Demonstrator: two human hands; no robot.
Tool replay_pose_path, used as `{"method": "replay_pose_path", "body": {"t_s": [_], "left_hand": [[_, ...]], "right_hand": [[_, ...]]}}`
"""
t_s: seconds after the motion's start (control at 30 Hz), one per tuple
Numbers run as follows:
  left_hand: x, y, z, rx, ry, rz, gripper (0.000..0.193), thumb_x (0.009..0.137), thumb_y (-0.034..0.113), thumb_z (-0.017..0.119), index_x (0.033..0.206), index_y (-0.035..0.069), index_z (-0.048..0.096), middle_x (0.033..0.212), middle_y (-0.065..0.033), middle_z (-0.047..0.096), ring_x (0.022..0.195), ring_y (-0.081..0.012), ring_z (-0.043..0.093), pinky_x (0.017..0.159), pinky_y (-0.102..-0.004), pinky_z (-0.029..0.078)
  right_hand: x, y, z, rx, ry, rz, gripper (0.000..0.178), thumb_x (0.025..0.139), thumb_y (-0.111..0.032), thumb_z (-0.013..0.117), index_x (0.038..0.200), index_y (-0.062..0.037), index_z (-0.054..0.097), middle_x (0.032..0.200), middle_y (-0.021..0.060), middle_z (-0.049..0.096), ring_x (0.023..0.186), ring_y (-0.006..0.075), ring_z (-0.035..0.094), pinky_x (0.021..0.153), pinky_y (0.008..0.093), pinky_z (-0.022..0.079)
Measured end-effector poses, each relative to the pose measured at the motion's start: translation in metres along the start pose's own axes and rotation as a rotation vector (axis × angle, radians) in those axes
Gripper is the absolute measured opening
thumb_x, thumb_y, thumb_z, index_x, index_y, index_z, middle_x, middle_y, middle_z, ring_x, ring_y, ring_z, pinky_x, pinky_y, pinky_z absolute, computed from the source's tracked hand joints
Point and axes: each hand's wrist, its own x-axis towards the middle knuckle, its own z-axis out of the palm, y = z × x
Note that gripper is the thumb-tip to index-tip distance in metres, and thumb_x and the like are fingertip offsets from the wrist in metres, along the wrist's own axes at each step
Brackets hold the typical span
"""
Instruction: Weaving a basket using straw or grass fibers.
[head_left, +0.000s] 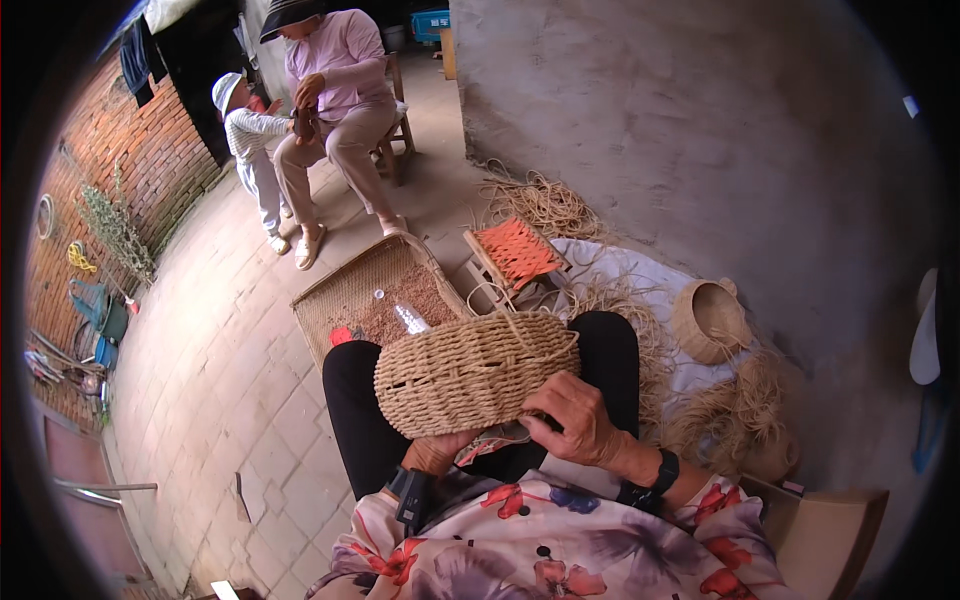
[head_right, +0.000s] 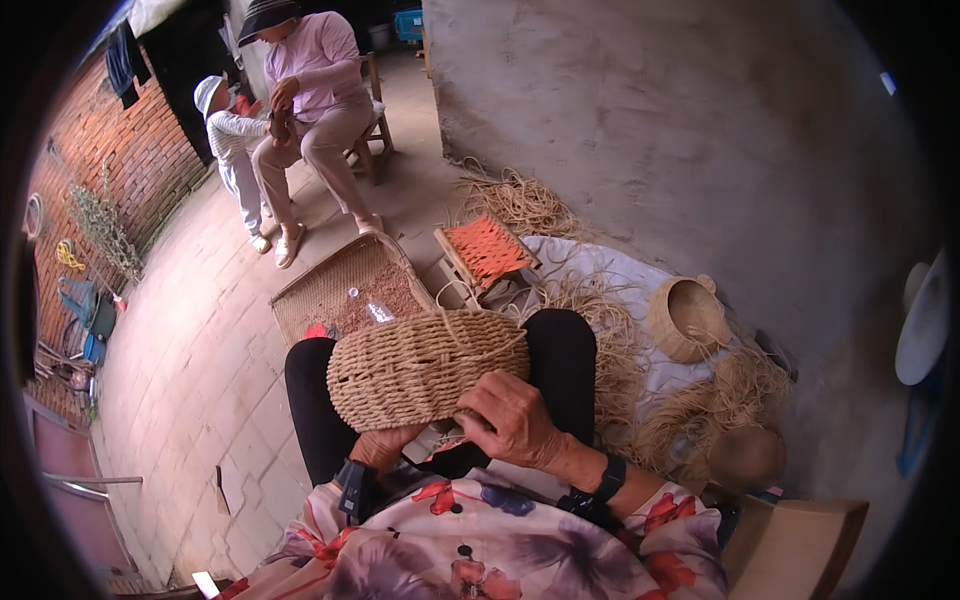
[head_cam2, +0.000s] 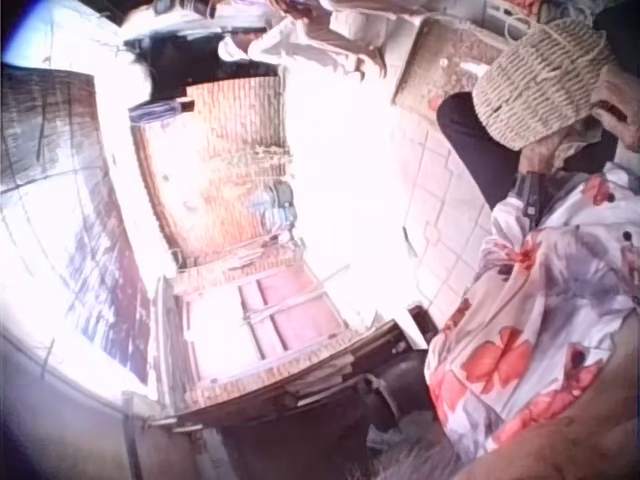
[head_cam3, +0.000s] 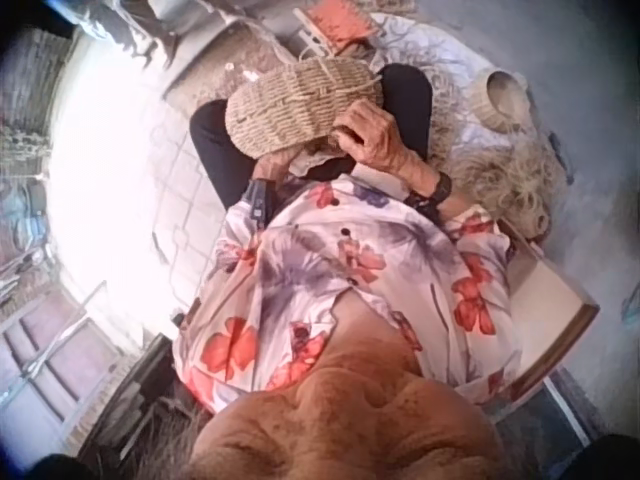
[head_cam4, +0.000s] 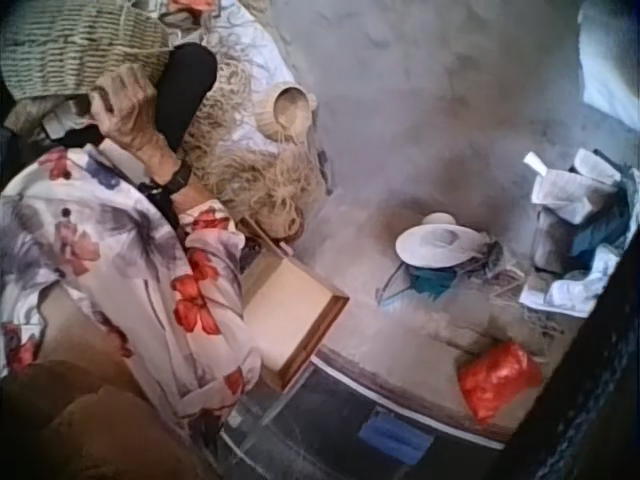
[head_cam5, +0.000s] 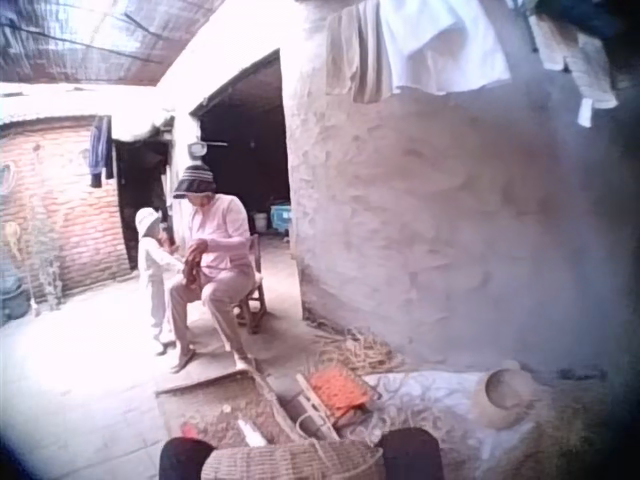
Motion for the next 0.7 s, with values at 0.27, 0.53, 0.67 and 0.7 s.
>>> {"method": "replay_pose_path", "body": {"t_s": [0.27, 0.53, 0.67, 0.7], "left_hand": [[0.017, -0.022, 0.018, -0.112, -0.096, -0.120, 0.051, 0.107, 0.039, 0.035, 0.142, 0.004, 0.046, 0.141, -0.0173, 0.055, 0.126, -0.0326, 0.055, 0.111, -0.0507, 0.046], [0.027, -0.025, 0.008, -0.038, -0.292, -0.138, 0.042, 0.107, 0.033, 0.040, 0.138, 0.006, 0.049, 0.138, -0.0126, 0.058, 0.122, -0.0261, 0.057, 0.109, -0.0421, 0.049], [0.031, -0.030, -0.008, -0.106, -0.297, -0.107, 0.041, 0.107, 0.032, 0.037, 0.135, 0.007, 0.051, 0.134, -0.0104, 0.060, 0.119, -0.0243, 0.059, 0.106, -0.0454, 0.050], [0.032, -0.029, -0.012, -0.099, -0.369, -0.087, 0.040, 0.107, 0.032, 0.038, 0.135, 0.007, 0.052, 0.134, -0.0101, 0.061, 0.119, -0.0241, 0.059, 0.106, -0.0455, 0.050]], "right_hand": [[0.007, -0.001, -0.019, -0.049, -0.007, 0.029, 0.016, 0.074, -0.004, 0.076, 0.085, -0.0059, 0.064, 0.078, 0.0070, 0.056, 0.069, 0.0276, 0.060, 0.062, 0.0380, 0.050], [0.066, -0.021, -0.012, -0.293, -0.107, -0.104, 0.013, 0.078, -0.010, 0.074, 0.086, -0.0066, 0.064, 0.083, 0.0076, 0.057, 0.080, 0.0273, 0.058, 0.073, 0.0406, 0.047], [0.078, -0.024, -0.003, -0.300, -0.220, -0.104, 0.013, 0.079, -0.010, 0.073, 0.085, -0.0055, 0.062, 0.083, 0.0106, 0.059, 0.082, 0.0307, 0.060, 0.075, 0.0419, 0.050], [0.080, -0.027, -0.002, -0.308, -0.232, -0.097, 0.013, 0.079, -0.010, 0.073, 0.085, -0.0053, 0.062, 0.082, 0.0110, 0.060, 0.082, 0.0300, 0.062, 0.074, 0.0415, 0.051]]}}
